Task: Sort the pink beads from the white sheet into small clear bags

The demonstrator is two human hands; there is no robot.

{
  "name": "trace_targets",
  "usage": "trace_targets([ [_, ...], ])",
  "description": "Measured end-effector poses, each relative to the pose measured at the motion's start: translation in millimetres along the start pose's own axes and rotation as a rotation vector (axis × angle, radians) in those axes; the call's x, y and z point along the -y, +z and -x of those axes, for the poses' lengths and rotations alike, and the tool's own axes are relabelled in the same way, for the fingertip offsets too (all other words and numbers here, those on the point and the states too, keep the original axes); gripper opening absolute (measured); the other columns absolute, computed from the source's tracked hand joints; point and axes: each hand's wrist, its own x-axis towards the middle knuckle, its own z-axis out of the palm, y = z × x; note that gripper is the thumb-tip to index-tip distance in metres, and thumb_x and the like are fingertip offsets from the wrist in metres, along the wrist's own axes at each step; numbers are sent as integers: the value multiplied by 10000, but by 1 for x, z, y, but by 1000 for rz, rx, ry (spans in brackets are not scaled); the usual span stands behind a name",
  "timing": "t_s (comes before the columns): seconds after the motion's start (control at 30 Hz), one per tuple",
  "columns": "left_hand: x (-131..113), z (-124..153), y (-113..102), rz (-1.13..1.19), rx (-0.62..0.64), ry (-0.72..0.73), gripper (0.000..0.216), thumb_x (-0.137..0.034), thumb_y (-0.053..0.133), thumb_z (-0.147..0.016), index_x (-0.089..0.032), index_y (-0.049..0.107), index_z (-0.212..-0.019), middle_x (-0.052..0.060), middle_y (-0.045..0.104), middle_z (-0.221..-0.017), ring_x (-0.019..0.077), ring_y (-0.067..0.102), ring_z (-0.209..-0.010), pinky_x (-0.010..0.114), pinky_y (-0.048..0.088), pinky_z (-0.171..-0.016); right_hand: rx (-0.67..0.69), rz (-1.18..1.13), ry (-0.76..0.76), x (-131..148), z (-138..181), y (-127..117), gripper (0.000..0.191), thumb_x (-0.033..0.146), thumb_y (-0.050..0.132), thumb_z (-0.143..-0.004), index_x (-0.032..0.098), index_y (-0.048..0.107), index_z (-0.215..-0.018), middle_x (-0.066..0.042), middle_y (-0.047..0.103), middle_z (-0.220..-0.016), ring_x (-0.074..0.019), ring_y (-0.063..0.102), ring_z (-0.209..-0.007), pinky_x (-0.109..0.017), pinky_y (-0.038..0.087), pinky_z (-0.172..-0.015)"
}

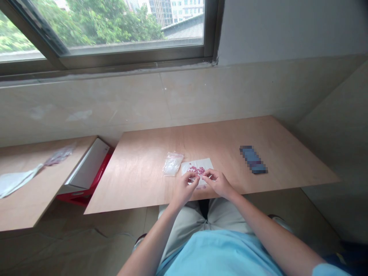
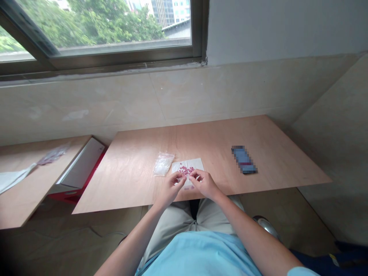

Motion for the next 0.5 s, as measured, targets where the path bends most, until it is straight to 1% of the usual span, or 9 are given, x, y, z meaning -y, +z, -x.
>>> trace_targets([
  [0.13, 0, 1, 0, -19, 3, 12, 278, -413, 555, -962, -175, 684, -899, 61, 709, -946, 190, 639, -879, 288, 493, -770, 0, -30, 6, -4, 1, 3, 212, 404, 645, -888, 194, 671, -875, -24, 691, -854, -162, 634, -720, -268, 526, -652],
  [0.27, 0, 3, 1, -19, 13, 28, 248, -389, 575, -959, -174, 685, -902, 52, 702, -914, 180, 637, -861, 281, 486, -759, 9, -39, 12, -4, 1, 5, 220, 409, 654, -879, 193, 674, -916, -24, 687, -886, -152, 622, -694, -266, 536, -627],
  [0.4, 7, 1, 4, 25, 2, 14, 227, -387, 614, -938, -174, 694, -946, 57, 709, -955, 187, 651, -891, 285, 505, -771, 5, -13, 12, -1, 1, 3, 226, 412, 643, -888, 189, 675, -906, -26, 688, -877, -148, 614, -683, -259, 530, -611],
  [0.5, 14, -1, 5, 63, -32, -1, 241, -403, 640, -920, -173, 697, -958, 61, 713, -962, 187, 656, -879, 282, 516, -761, -20, 3, -3, 0, 1, 0, 214, 401, 643, -892, 190, 673, -891, -26, 688, -852, -153, 619, -704, -252, 518, -620],
])
